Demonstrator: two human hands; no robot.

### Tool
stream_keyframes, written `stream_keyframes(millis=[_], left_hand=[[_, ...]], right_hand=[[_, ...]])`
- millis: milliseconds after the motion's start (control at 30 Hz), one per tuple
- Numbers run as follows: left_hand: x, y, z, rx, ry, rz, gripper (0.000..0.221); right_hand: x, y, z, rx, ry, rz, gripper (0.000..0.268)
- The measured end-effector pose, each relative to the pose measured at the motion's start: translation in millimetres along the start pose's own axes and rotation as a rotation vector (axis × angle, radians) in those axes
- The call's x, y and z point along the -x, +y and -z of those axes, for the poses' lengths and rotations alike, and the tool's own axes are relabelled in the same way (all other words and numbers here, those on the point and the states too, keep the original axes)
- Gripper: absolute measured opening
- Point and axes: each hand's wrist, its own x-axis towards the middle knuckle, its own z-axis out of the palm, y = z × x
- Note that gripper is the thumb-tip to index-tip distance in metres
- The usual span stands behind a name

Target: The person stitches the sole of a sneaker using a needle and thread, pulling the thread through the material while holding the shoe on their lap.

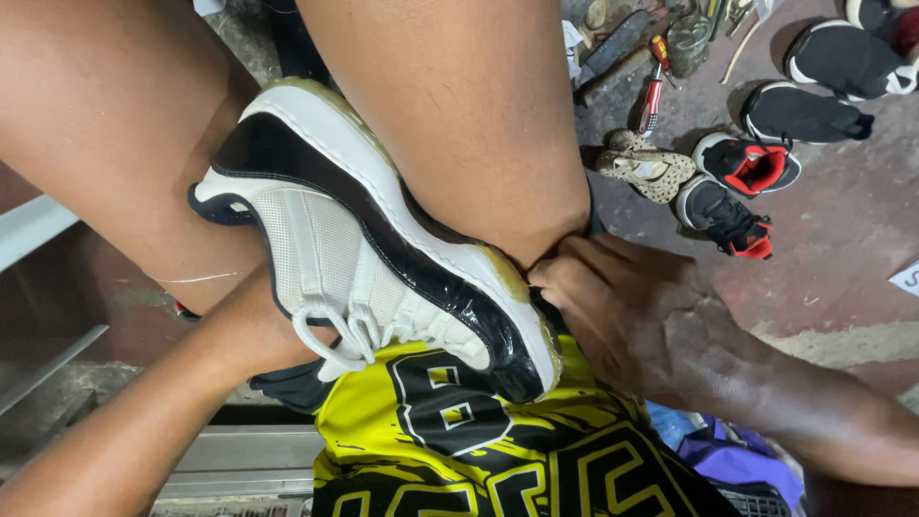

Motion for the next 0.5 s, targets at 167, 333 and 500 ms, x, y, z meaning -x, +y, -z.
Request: stream_keyframes(millis=[167, 333, 500], left_hand=[[-9.9, 1.5, 5.0, -0.004, -0.042, -0.037, 0.054], [-1.1, -11.6, 4.6, 0.040, -0.029, -0.006, 0.051], [-1.7, -15.5, 1.9, -0.006, -0.024, -0.012, 0.053]], right_hand=[[-12.2, 4.8, 9.3, -0.149, -0.228, -0.119, 0.014], [-22.6, 17.9, 11.3, -0.074, -0.333, -0.151, 0.024], [-20.8, 27.6, 7.7, 0.123, -0.292, -0.236, 0.045]])
